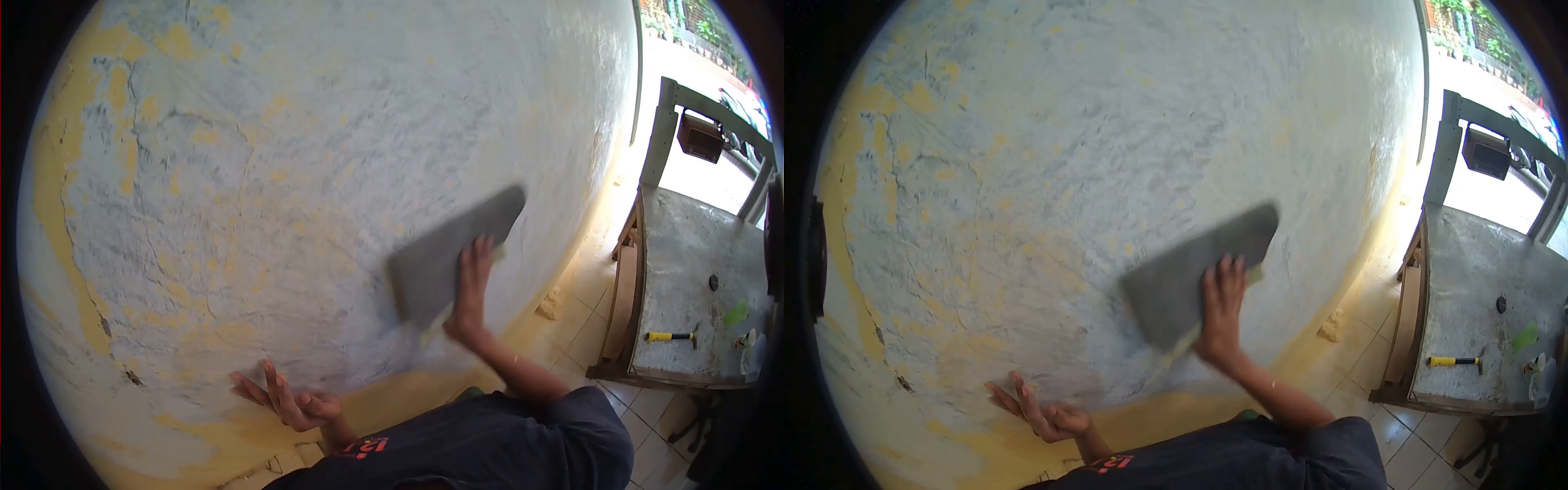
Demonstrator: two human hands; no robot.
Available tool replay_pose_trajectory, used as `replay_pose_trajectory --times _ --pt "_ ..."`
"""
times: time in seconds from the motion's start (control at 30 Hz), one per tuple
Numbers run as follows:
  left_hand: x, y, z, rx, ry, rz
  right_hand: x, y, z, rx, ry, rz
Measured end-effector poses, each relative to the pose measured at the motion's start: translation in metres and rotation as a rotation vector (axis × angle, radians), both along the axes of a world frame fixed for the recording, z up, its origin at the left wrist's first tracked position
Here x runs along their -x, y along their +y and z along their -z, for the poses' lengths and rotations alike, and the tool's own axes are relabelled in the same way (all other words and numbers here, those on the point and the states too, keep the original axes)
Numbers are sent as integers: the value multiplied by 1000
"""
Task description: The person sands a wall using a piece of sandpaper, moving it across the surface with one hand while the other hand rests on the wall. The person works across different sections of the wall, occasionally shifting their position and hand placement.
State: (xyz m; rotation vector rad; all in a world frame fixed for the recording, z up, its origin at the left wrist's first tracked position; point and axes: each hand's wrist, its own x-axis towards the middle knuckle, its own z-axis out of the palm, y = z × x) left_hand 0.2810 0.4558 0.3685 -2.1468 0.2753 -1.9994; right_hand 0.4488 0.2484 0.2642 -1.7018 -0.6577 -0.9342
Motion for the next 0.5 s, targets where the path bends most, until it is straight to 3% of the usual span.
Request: replay_pose_trajectory --times 0.07,0.13,0.23,0.37,0.47,0.5 --pt "4 0 -3 -44 31 -10 -18 -15 -34 -199 85 103" --pt "3 0 -3 -33 7 -10 -7 1 -21 -258 59 90" --pt "1 0 -1 -23 -26 -15 42 22 26 122 25 -57" --pt "7 -1 0 -36 38 -72 -8 -9 -76 -26 13 7" --pt "7 -1 1 -23 26 -63 -4 -3 -69 -35 20 14" --pt "6 2 0 -9 1 -63 10 5 -38 44 -12 -15"
